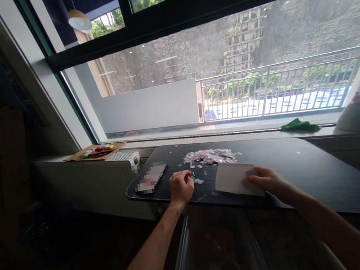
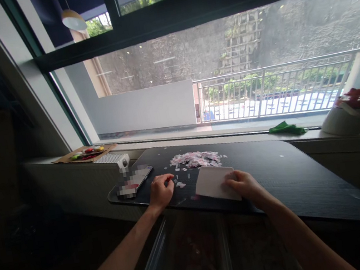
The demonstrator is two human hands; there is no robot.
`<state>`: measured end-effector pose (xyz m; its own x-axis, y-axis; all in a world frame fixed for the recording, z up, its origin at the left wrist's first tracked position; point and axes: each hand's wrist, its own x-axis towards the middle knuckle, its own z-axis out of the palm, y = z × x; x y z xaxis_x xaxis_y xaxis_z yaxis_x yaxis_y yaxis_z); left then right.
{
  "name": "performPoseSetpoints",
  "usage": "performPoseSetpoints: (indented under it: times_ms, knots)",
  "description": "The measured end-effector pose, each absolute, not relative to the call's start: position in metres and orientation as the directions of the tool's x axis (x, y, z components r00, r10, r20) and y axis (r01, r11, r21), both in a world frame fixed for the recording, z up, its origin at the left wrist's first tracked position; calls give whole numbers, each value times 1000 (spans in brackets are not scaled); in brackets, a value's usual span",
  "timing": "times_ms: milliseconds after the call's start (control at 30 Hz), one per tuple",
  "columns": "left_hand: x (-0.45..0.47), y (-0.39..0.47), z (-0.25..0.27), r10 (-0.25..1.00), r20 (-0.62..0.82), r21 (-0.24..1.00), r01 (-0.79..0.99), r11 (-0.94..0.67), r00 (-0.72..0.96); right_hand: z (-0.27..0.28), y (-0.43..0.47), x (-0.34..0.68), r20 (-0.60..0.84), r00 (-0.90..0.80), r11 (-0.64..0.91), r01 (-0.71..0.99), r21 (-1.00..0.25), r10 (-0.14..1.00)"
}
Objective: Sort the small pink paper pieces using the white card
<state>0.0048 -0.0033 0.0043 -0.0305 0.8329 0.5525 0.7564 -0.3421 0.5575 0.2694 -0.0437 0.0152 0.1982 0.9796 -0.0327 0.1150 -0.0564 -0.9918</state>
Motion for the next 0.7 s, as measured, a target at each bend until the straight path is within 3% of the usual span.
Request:
performPoseSetpoints:
  times_ms: [267,700]
  knots:
    - [5,-4,5,839,543,553,762,-337,-24,19,-46,261,-138,44,-140,68,-988,989]
    - [4,-3,4,838,546,554,760,-341,-22,27,-64,252,-105,16,-106,74,-992,994]
